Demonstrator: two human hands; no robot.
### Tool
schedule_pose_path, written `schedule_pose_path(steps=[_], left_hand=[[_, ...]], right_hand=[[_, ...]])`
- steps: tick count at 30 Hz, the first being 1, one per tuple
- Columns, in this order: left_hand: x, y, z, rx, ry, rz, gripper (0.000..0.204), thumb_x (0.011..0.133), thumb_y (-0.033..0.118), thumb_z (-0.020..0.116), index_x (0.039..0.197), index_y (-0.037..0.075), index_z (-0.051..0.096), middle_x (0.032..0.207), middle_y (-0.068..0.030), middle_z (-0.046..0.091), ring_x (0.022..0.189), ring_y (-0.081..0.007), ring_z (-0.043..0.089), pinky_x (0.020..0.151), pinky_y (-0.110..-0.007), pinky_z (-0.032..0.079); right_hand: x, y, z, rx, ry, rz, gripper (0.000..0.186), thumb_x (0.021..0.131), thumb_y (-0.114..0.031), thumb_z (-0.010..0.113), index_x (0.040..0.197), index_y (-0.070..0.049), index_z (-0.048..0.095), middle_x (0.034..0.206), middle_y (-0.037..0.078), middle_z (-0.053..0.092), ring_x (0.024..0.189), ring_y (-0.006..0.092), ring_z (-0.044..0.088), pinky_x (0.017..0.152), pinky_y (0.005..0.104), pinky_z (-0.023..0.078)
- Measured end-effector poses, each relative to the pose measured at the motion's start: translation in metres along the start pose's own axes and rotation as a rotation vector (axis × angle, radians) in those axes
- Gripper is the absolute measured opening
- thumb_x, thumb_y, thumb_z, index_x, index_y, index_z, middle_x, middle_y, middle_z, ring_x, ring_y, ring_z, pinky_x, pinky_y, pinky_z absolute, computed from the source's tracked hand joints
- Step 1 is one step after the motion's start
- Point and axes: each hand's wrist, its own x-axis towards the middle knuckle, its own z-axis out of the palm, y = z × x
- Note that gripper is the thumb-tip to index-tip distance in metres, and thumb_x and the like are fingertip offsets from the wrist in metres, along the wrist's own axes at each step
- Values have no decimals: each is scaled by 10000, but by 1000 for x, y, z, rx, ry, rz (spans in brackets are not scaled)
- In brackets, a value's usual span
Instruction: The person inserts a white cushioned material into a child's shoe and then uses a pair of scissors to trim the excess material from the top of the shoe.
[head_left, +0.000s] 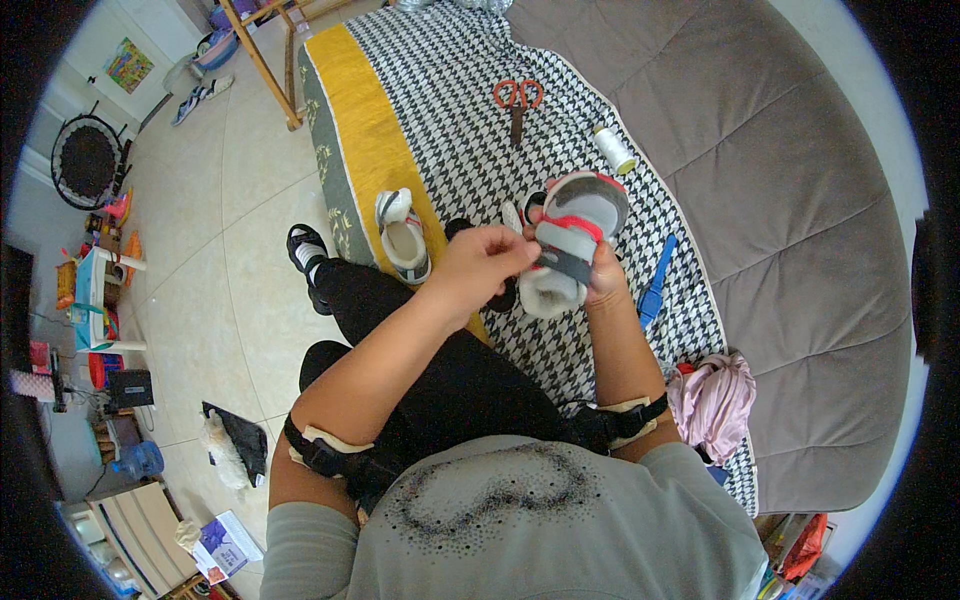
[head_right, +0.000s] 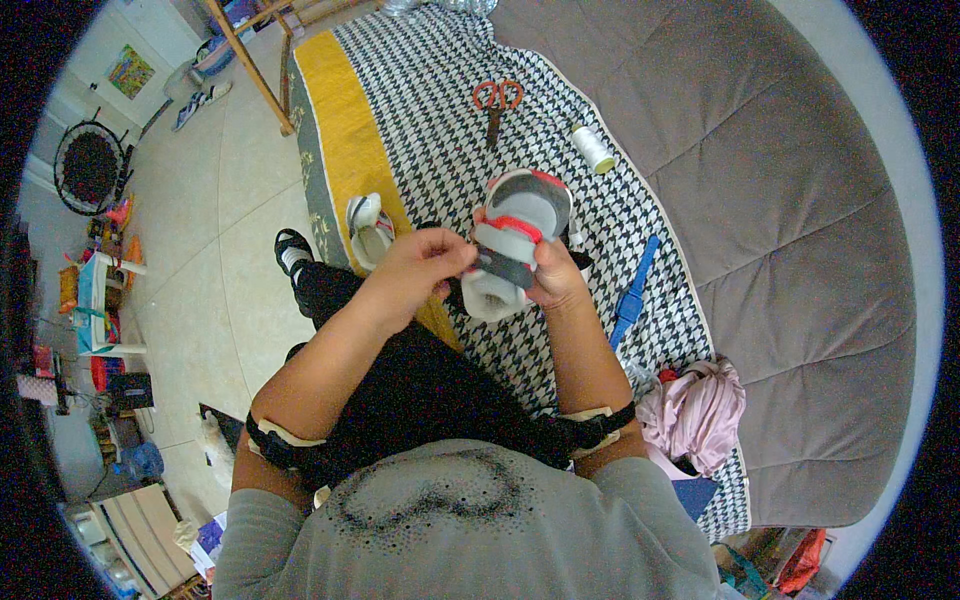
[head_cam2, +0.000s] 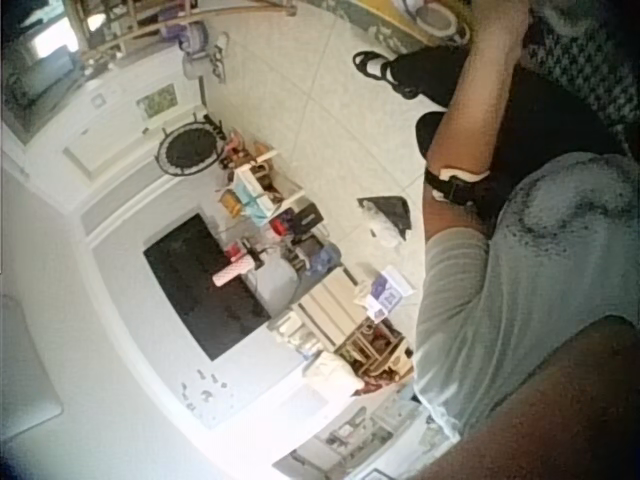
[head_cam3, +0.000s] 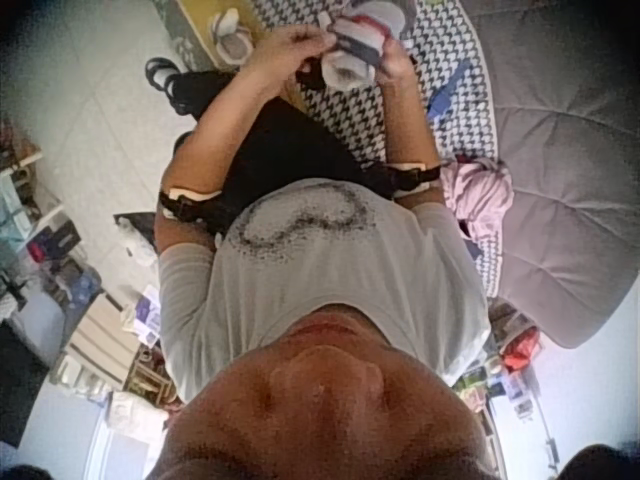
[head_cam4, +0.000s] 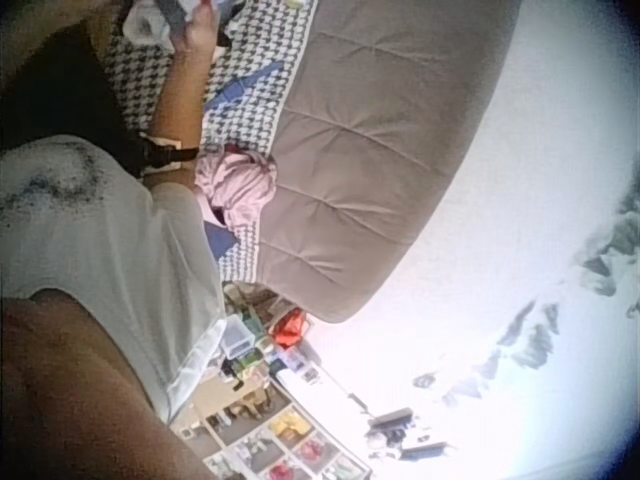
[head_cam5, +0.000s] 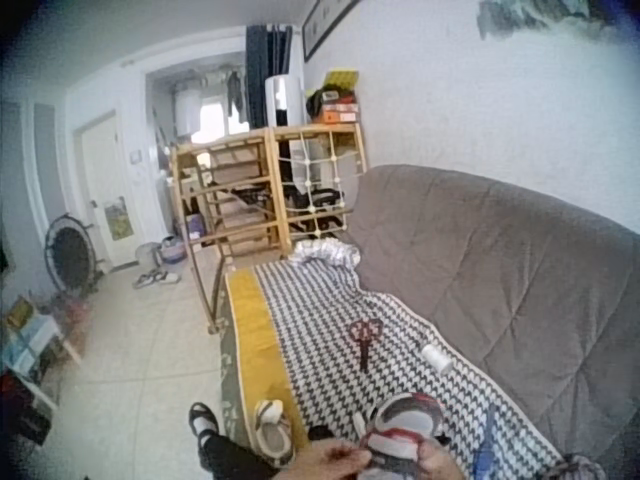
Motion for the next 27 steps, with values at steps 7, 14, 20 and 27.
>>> schedule_pose_path(steps=[7, 14, 20, 27], left_hand=[[-37, 47, 5, 632, 141, 706, 101, 787, 84, 623, 801, 33, 537, 715, -39, 542, 645, -152, 524, 581, -262, 419], [-30, 9, 38, 1182, 157, 1286, 132, 679, 152, 630, 763, 67, 574, 824, -43, 573, 789, -214, 559, 667, -334, 440], [-18, -6, 25, 1370, 228, 1406, 104, 676, 153, 598, 744, 73, 595, 869, -51, 588, 886, -211, 558, 740, -331, 426], [-43, 23, 5, 1048, 43, 1269, 105, 705, 151, 637, 778, 80, 611, 914, -68, 604, 852, -217, 588, 715, -332, 462]], right_hand=[[3, 3, -4, -274, 259, -58, 622, 736, -71, 683, 1288, -57, 395, 1171, 78, 541, 1024, 199, 544, 891, 338, 443], [20, 21, 12, -156, 225, -246, 525, 862, -306, 587, 1275, -36, 408, 1216, 72, 517, 1067, 185, 515, 923, 319, 409], [10, 13, 39, -66, 126, -133, 677, 765, -255, 661, 1308, 4, 351, 1279, 118, 475, 1133, 230, 489, 982, 349, 369], [8, 5, 21, -10, 18, -92, 848, 617, -87, 731, 1339, 0, 294, 1286, 141, 465, 1164, 268, 472, 1019, 376, 331]])
